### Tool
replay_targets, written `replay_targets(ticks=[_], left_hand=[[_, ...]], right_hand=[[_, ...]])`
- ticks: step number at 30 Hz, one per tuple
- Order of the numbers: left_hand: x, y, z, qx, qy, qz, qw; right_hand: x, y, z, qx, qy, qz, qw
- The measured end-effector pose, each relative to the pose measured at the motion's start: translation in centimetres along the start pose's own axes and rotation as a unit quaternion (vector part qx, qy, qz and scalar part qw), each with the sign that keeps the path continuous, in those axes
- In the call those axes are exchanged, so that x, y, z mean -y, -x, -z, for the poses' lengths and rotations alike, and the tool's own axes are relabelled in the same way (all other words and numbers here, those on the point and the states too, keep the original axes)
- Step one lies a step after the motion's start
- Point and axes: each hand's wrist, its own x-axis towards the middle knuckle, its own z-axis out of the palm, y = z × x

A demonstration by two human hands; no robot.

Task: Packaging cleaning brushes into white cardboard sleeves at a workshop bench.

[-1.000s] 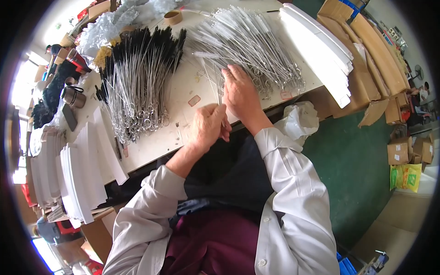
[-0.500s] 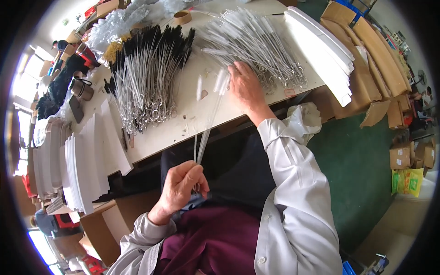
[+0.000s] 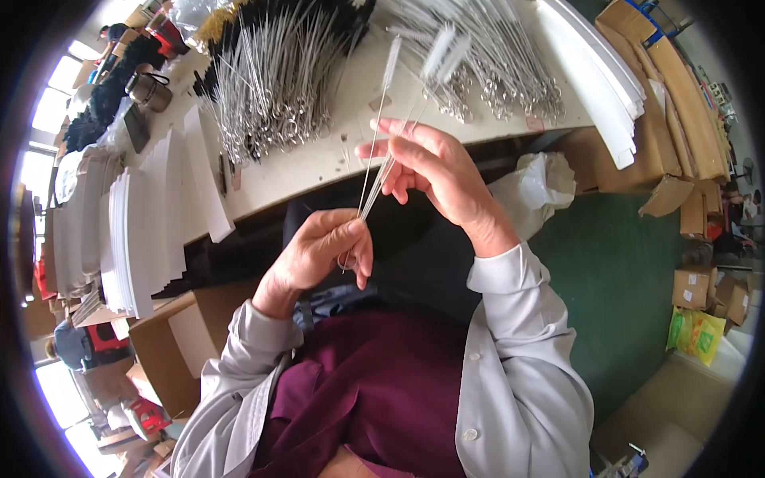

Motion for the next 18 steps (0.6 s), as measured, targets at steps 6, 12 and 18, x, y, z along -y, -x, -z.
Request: replay_targets(ticks=[6, 12, 18], left_hand=[[1.5, -1.2, -0.2, 0.002, 0.125, 0.023, 0.992], [1.8, -0.3, -0.4, -0.063, 0.103, 0.023, 0.992], [2.2, -0.3, 0.3, -0.103, 0.091, 0.027, 0.99]], right_hand=[[-1.6, 0.7, 1.5, -0.099, -0.029, 0.002, 0.995], [-1.2, 1.0, 2.3, -0.164, 0.041, 0.061, 0.984], [-1.0, 0.9, 2.0, -0.186, 0.067, 0.097, 0.975]])
